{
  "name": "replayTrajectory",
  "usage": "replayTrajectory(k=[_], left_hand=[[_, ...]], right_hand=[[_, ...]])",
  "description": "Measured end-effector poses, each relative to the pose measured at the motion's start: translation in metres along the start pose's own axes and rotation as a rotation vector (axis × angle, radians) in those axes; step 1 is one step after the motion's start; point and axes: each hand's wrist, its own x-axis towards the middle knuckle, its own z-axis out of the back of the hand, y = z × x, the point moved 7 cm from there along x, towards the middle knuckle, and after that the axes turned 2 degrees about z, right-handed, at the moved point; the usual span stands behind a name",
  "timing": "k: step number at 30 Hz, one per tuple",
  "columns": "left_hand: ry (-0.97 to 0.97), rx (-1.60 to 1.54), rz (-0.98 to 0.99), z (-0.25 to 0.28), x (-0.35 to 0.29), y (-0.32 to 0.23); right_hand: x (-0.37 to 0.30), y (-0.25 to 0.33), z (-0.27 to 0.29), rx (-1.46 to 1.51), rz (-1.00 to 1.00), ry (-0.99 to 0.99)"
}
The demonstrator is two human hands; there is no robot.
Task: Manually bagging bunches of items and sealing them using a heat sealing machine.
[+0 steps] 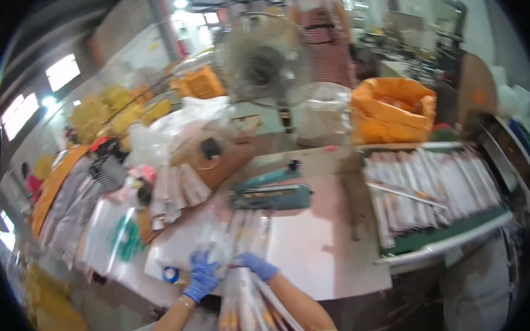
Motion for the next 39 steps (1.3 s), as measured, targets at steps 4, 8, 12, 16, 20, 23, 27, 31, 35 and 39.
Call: replayTrajectory(k=[4, 8, 12, 16, 20, 23, 27, 31, 35, 39], left_hand=[[-0.176, 0.139, 0.319, -0.049, -0.035, 0.129], [-0.187, -0.206, 0.582, -0.008, -0.02, 0.148], [-0.23, -0.283, 0.457, -0.005, 0.017, 0.07], [-0.279, -0.321, 0.627, 0.035, -0.035, 0.082], [-0.385, -0.362, 0.668, 0.05, -0.073, 0.085], [-0.147, -0.204, 0.445, 0.033, -0.066, 0.068], [0.356, 0.103, 0.314, 0.014, -0.069, 0.051], [0.304, 0.046, 0.302, -0.001, -0.056, 0.046], [0.648, 0.055, 0.325, -0.039, -0.044, 0.024], [0.348, -0.193, 0.124, -0.017, -0.047, -0.001]], right_hand=[[0.024, 0.013, -0.044, -0.001, 0.408, 0.155], [0.012, 0.012, -0.009, -0.174, 0.68, 0.048], [-0.016, -0.021, 0.041, 0.139, 0.174, 0.035], [0.008, -0.017, 0.017, -0.049, 0.303, 0.066], [0.006, -0.016, 0.005, -0.098, 0.213, 0.118], [0.005, -0.043, 0.028, 0.261, 0.015, -0.009], [0.002, -0.033, 0.016, 0.273, 0.063, 0.015], [-0.021, -0.021, 0.028, 0.268, 0.072, -0.001], [-0.048, 0.021, 0.046, -0.318, 0.509, 0.053], [-0.009, 0.011, -0.033, 0.165, 0.11, 0.181]])
